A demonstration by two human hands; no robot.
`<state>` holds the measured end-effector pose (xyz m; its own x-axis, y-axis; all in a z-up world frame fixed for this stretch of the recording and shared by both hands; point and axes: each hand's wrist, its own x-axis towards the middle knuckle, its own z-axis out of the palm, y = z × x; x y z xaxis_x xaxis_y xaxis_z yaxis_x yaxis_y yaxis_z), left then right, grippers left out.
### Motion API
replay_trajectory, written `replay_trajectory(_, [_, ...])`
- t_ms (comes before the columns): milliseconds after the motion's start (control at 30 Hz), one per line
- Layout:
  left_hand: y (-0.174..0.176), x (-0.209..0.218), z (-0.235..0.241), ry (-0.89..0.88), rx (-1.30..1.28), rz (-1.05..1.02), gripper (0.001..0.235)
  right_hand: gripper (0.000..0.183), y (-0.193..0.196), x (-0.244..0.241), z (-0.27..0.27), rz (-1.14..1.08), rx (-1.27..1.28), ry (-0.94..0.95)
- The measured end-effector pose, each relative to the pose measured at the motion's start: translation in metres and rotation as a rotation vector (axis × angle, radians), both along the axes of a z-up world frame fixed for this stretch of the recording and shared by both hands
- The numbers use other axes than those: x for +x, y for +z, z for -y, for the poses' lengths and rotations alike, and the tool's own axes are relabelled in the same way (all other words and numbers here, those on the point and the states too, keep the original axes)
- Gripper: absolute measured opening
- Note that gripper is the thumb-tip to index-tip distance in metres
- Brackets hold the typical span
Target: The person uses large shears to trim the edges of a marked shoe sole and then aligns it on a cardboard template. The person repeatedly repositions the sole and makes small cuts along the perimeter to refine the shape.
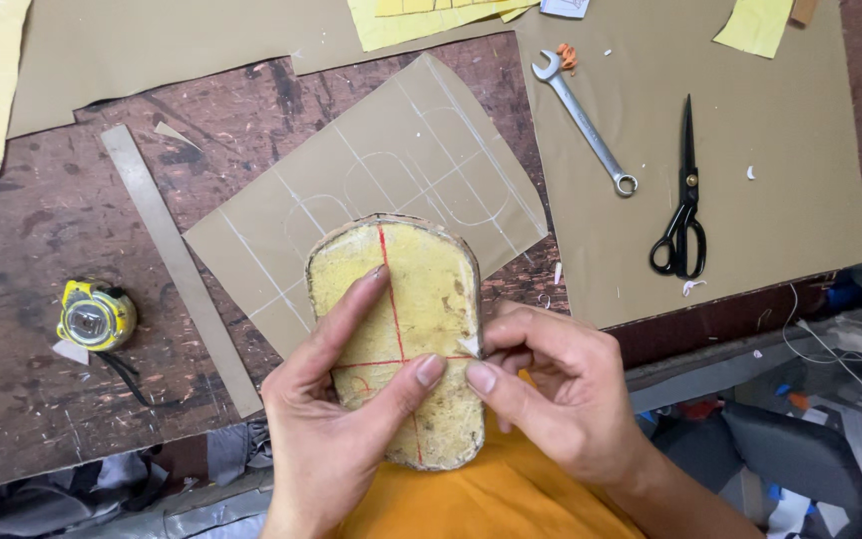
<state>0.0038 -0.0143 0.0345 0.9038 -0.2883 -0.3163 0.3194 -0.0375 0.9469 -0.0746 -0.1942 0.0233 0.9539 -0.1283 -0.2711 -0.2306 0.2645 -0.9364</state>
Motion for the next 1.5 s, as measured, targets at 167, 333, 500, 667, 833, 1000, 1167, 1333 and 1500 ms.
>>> replay_trajectory(167, [-0.0024,0.0002,-0.0011,-0.002,0.028,0.013,0.066,0.007,-0.0035,0.0031,-0.0010,-0.022,0.047,-0.012])
replay_trajectory(333, [-0.0045,0.0005,-0.0007,-0.007,0.031,0.022,0.065,0.005,-0.0066,0.0024,0.0005,-0.017,0.039,-0.008])
replay_trajectory(500, [-0.0060,0.0028,0.0020,-0.007,0.023,-0.001,0.065,0.005,-0.0091,0.0036,0.0003,-0.016,0.050,-0.021])
replay_trajectory(667, [-0.0064,0.0055,0.0031,-0.024,0.035,0.024,0.066,0.005,-0.0092,0.0045,0.0012,-0.024,0.057,-0.024])
replay_trajectory(833, [-0.0055,0.0047,0.0022,-0.010,0.028,-0.005,0.066,0.009,-0.0090,0.0044,0.0008,0.001,0.027,-0.017])
replay_trajectory(1000, [-0.0047,0.0053,0.0015,-0.010,0.088,0.026,0.066,0.010,-0.0101,0.0037,0.0001,0.024,0.044,-0.014])
replay_trajectory(1167, [-0.0045,0.0049,0.0004,-0.007,0.064,0.010,0.065,0.010,-0.0105,0.0023,-0.0004,0.008,0.063,-0.017])
replay_trajectory(1333, [-0.0036,0.0043,0.0009,-0.007,0.068,0.005,0.064,0.010,-0.0105,0.0023,0.0000,0.017,0.057,-0.010])
replay_trajectory(1500, [-0.0040,0.0041,0.0007,-0.018,0.074,0.034,0.064,0.008,-0.0100,0.0030,0.0007,0.014,0.038,-0.004])
